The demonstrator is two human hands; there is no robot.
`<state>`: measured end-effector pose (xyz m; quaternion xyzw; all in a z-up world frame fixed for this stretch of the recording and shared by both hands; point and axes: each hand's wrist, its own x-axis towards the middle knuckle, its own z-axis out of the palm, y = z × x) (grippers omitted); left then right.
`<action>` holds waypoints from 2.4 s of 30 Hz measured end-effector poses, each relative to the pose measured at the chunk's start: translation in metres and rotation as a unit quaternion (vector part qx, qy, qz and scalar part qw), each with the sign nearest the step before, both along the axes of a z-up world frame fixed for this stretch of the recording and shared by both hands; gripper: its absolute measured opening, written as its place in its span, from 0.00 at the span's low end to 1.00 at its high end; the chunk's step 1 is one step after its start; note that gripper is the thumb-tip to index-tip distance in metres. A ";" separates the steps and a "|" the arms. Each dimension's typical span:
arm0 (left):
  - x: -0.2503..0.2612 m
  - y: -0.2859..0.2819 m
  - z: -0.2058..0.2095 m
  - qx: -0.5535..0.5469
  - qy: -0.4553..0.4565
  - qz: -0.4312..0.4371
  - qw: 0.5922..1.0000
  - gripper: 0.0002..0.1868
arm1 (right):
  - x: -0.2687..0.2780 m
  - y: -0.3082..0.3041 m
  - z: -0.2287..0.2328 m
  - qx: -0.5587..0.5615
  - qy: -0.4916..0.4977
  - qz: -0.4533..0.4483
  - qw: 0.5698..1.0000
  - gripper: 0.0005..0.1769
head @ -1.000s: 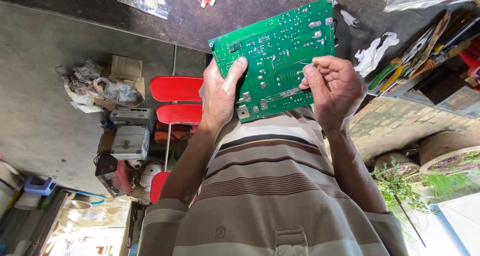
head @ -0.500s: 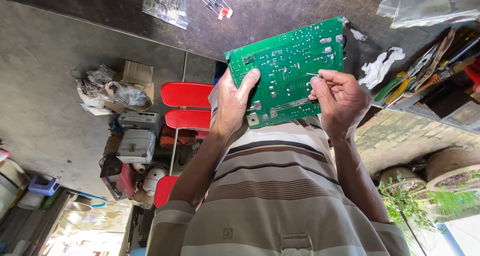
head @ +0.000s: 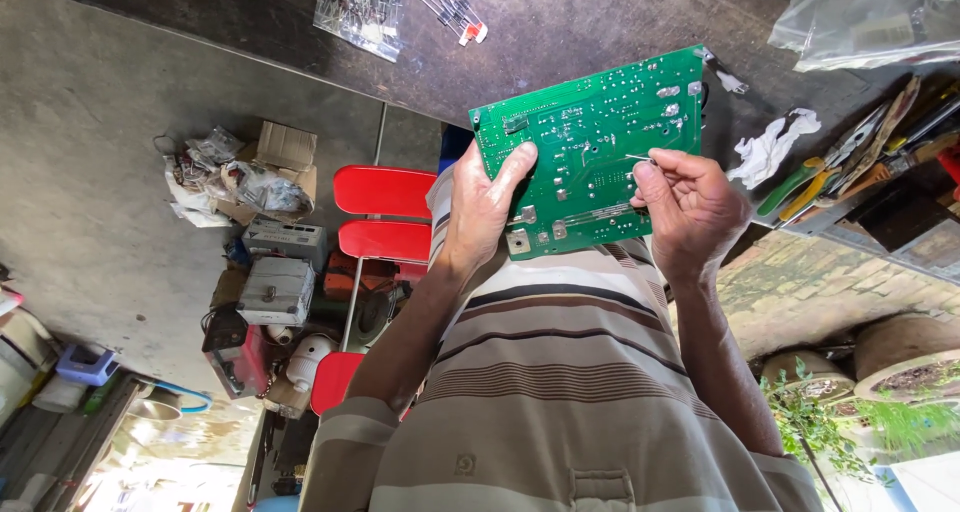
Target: The person is repairing a green circuit board by hand. They insert small electronic components into the board, flip it over to check the solder side, and use a multimeter to test the components.
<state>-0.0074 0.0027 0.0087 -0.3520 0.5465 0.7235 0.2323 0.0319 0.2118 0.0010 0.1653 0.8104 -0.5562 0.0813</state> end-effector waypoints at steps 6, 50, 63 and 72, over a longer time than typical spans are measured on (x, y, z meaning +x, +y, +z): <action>0.002 0.000 0.000 0.001 0.001 -0.003 1.000 0.11 | 0.002 0.001 0.001 -0.020 -0.015 -0.006 1.000 0.08; 0.011 -0.008 -0.007 -0.005 -0.007 -0.052 0.999 0.13 | 0.004 0.002 0.003 -0.002 -0.013 0.015 1.000 0.09; 0.011 -0.010 0.000 0.004 -0.028 -0.051 0.998 0.14 | 0.005 0.001 0.002 0.001 -0.009 0.018 1.000 0.09; -0.005 0.001 0.001 0.024 -0.065 0.019 0.997 0.11 | -0.006 0.001 0.003 -0.025 0.000 0.018 1.000 0.08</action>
